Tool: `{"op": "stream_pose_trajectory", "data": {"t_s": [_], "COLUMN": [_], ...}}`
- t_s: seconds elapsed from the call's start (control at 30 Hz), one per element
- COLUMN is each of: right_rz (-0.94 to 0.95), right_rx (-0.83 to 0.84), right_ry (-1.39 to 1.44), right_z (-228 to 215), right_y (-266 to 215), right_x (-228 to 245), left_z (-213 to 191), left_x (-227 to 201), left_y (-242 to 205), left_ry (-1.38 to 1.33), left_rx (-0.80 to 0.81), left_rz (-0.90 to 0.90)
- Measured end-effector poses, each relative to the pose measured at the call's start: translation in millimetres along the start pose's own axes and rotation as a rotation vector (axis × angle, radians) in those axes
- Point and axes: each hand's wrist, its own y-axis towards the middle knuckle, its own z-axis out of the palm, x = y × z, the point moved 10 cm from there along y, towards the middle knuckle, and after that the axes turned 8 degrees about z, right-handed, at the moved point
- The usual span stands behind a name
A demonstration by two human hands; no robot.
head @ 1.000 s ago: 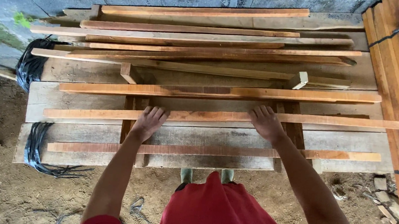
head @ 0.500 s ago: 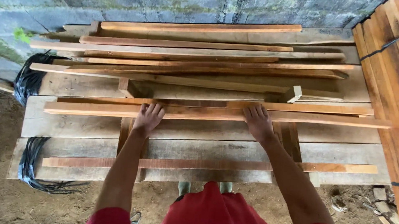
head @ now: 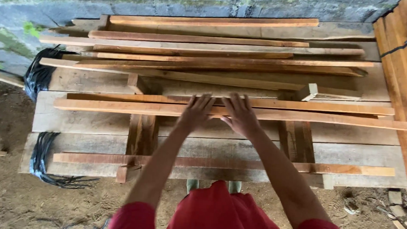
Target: Sorting and arranging thin wooden planks on a workbench in a workshop.
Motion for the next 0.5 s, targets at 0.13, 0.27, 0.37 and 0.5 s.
{"op": "stream_pose_trajectory", "data": {"t_s": [0.13,0.27,0.37,0.5], "right_rz": [0.014,0.016,0.134,0.125], "right_rx": [0.041,0.17,0.225,0.199], "right_ry": [-0.045,0.023,0.091,0.009], "right_z": [3.4,3.6,6.8,52.1], "right_y": [6.7,-8.8,-21.5,-34.2], "right_x": [-2.3,-49.2,-99.4,-133.2], "left_z": [0.6,17.9,57.7,39.2], "left_x": [22.2,84.4,128.6,126.7], "left_y": [13.5,-52.6,-96.8,-83.0], "left_ry": [-0.19,-0.25,-0.043,-0.172], "left_rx": [0.145,-0.058,0.04,0.092], "left_rz": [-0.187,-0.231,-0.246,-0.19]}}
